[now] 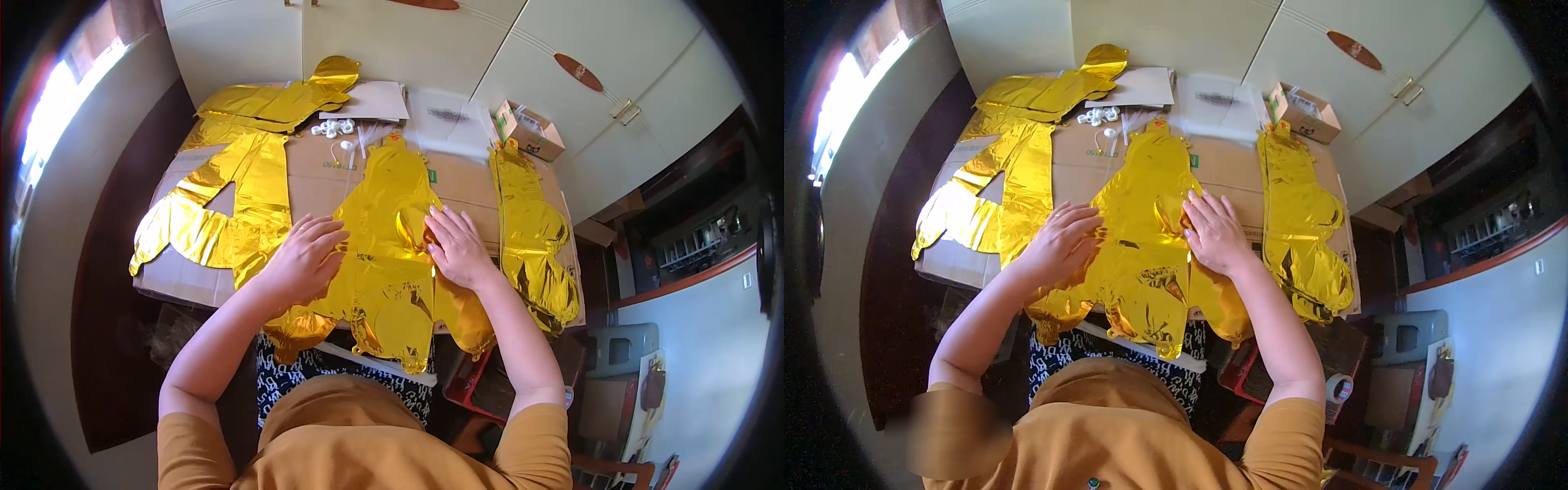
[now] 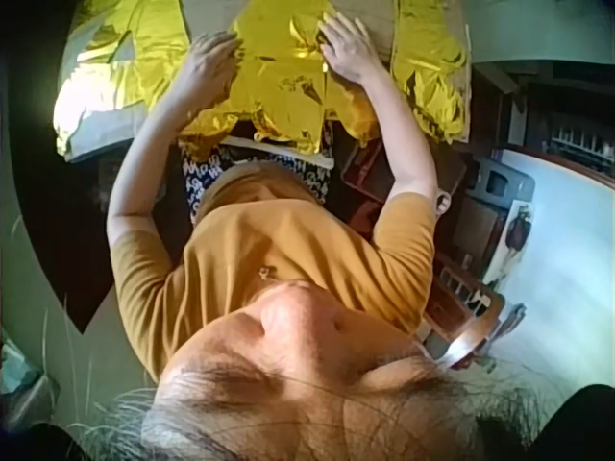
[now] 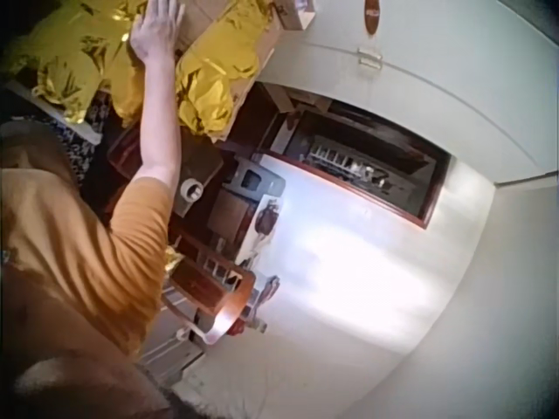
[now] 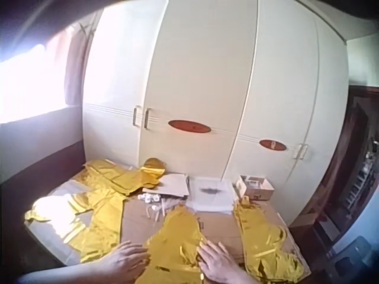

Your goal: Folding gold foil balloons and placing them into plastic retail sleeves with instruction cards.

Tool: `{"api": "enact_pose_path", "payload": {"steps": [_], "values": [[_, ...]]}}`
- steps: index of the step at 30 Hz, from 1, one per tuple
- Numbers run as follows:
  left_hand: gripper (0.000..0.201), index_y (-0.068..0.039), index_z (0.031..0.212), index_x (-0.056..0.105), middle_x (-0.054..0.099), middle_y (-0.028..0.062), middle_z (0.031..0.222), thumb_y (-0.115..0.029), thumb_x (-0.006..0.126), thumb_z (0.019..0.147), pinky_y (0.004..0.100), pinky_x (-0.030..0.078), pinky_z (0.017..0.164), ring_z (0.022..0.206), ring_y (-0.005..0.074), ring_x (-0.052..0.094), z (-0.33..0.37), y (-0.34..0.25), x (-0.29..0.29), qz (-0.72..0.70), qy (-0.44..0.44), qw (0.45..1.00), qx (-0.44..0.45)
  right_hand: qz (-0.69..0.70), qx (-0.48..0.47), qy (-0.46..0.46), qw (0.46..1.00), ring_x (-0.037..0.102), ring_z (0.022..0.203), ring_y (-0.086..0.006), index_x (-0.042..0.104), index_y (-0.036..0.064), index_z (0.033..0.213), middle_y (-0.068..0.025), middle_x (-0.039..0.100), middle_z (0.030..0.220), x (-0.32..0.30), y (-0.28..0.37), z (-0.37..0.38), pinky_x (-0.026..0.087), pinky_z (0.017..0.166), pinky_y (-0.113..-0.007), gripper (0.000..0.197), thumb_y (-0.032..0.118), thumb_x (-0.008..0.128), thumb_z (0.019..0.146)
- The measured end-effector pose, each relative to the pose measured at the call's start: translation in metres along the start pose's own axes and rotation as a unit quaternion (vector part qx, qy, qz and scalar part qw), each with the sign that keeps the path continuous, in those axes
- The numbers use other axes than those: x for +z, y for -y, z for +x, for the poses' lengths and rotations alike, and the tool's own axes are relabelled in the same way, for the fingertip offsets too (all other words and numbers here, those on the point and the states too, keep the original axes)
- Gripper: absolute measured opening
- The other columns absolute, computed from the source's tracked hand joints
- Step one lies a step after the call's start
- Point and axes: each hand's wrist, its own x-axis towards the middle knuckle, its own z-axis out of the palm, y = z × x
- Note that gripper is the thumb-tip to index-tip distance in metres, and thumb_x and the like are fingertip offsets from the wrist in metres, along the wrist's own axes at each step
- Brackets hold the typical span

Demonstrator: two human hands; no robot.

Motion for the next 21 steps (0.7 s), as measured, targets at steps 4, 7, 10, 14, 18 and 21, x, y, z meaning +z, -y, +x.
{"api": "enact_pose_path", "payload": {"steps": [4,7,10,14,18,21], "values": [[0.041,-0.002,0.128,0.059,0.06,0.0183,0.131,-0.017,0.064,0.089,0.0514,0.035,0.115,0.129,0.0376,0.051,0.016,0.006,0.025,-0.017,-0.019,1.0,-0.001,0.018,0.008,0.001,1.0,0.034,0.147,-0.0326,0.048,0.0043,0.145,-0.0136,0.041,0.157,0.0,0.004,0.001,0.023,0.121,-0.05,0.052,0.023,0.055,0.097],[0.042,-0.002,0.127,0.059,0.06,0.0176,0.13,-0.017,0.064,0.089,0.0506,0.036,0.113,0.127,0.0371,0.052,0.019,0.013,0.035,-0.003,-0.038,0.999,0.022,0.025,0.013,-0.002,1.0,0.034,0.146,-0.0331,0.047,0.0048,0.145,-0.0136,0.04,0.157,0.001,0.004,0.002,0.024,0.121,-0.05,0.053,0.023,0.055,0.096],[0.043,-0.003,0.128,0.058,0.059,0.0164,0.13,-0.017,0.065,0.088,0.0497,0.038,0.111,0.126,0.0367,0.052,0.021,0.014,0.038,0.02,-0.046,0.998,0.041,0.027,0.014,0.018,0.999,0.031,0.148,-0.0335,0.045,0.0047,0.148,-0.0138,0.037,0.159,0.002,0.004,0.004,0.021,0.122,-0.049,0.055,0.028,0.051,0.098],[0.045,-0.005,0.128,0.057,0.056,0.0148,0.133,-0.022,0.067,0.087,0.0478,0.038,0.109,0.128,0.0356,0.05,0.022,0.012,0.04,0.04,-0.029,0.998,0.046,0.03,0.013,0.01,0.999,0.032,0.147,-0.0345,0.044,0.0047,0.148,-0.0141,0.038,0.158,0.004,0.006,0.007,0.022,0.121,-0.05,0.055,0.028,0.051,0.098],[0.052,-0.006,0.129,0.057,0.054,0.0138,0.135,-0.034,0.07,0.087,0.0471,0.037,0.11,0.13,0.0345,0.047,0.021,0.01,0.04,0.064,-0.013,0.997,0.037,0.023,0.005,0.002,1.0,0.032,0.147,-0.0348,0.044,0.0048,0.148,-0.0141,0.038,0.158,0.007,0.006,0.007,0.023,0.121,-0.05,0.055,0.028,0.051,0.098],[0.06,-0.006,0.131,0.056,0.052,0.0144,0.137,-0.04,0.072,0.085,0.048,0.036,0.11,0.131,0.0355,0.046,0.023,0.006,0.039,0.071,-0.002,0.997,0.028,0.021,0.0,-0.005,1.0,0.033,0.146,-0.0349,0.045,0.0048,0.148,-0.014,0.039,0.158,0.009,0.004,0.006,0.024,0.12,-0.05,0.055,0.028,0.052,0.098]]}}
